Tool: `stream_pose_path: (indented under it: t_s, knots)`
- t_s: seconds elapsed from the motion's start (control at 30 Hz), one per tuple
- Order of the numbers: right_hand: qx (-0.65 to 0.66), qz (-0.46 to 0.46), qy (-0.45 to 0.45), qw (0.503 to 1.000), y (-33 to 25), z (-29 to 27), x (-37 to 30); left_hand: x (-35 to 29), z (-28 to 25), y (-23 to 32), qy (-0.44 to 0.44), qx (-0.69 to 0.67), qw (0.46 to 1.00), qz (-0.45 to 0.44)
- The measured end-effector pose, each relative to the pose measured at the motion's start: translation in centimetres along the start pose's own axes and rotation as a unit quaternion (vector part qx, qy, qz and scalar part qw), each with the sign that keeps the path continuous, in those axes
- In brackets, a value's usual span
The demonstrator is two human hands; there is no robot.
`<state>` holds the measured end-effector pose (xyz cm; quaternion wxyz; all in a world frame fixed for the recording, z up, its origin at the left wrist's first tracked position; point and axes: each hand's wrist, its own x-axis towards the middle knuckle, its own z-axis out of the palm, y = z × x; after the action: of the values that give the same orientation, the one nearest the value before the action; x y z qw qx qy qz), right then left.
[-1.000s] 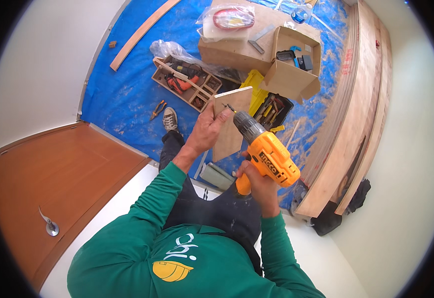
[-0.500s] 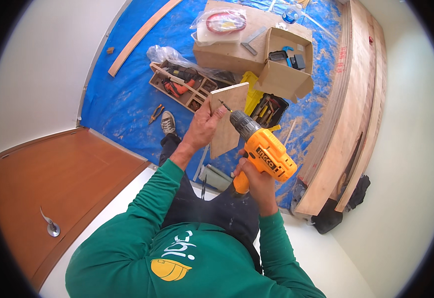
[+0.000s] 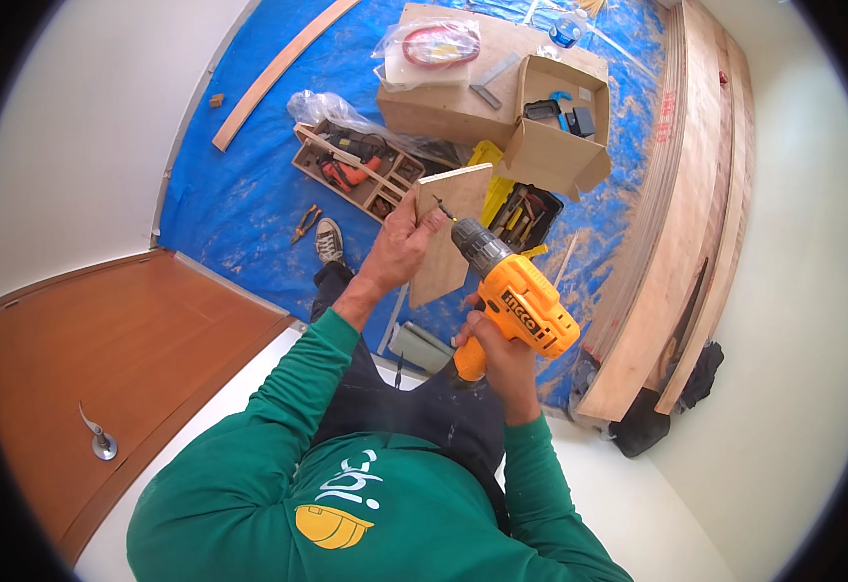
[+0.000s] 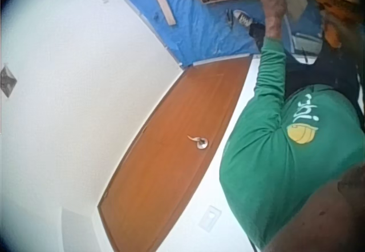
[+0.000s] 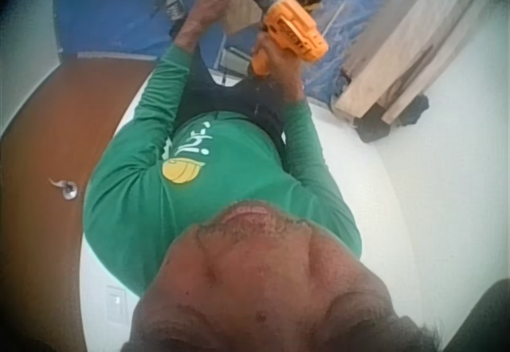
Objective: The person installs wooden planks on a wall using a cordless drill. They position the planks, drill screws to secure them, and use a hand saw to cut a plank to fit.
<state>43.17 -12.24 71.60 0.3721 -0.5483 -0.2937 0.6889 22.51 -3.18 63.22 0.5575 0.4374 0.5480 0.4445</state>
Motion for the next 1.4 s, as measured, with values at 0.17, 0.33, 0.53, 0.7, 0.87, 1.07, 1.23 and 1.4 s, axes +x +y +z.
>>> stream_pose_path:
  t_s: [0.17,0.33,0.53,0.7,0.87,1.07,1.23,1.4]
  knots:
    - [-0.004,-0.002,0.008,1.000,0.2,0.2,-0.2,0.1,0.1,-0.3,0.002,-0.013,1.000,0.009]
    - [0.001,-0.017,0.006,1.000,0.4,0.2,-0.3,-0.3,0.0,-0.3,0.009,-0.040,0.999,-0.012]
    - [-0.002,-0.012,0.008,1.000,0.3,0.2,-0.4,-0.5,-0.4,0.3,0.015,0.014,1.000,0.010]
    - [-0.064,-0.010,0.044,0.997,0.0,0.7,-0.8,0.0,-0.9,0.7,-0.008,0.083,0.996,0.010]
    - [0.002,-0.026,0.036,0.999,-0.2,1.5,-1.2,0.2,-1.4,0.8,-0.017,0.159,0.985,0.071]
    - [-0.011,-0.008,0.034,0.999,-0.2,1.9,-0.8,0.2,-1.9,0.2,-0.008,0.147,0.987,0.056]
    - [-0.020,-0.006,0.014,1.000,-0.1,1.6,-0.4,-0.2,-2.3,-0.4,0.005,0.160,0.986,0.047]
    - [-0.028,-0.003,0.002,1.000,0.0,1.4,-0.1,-0.5,-3.1,-0.4,0.006,0.162,0.986,0.049]
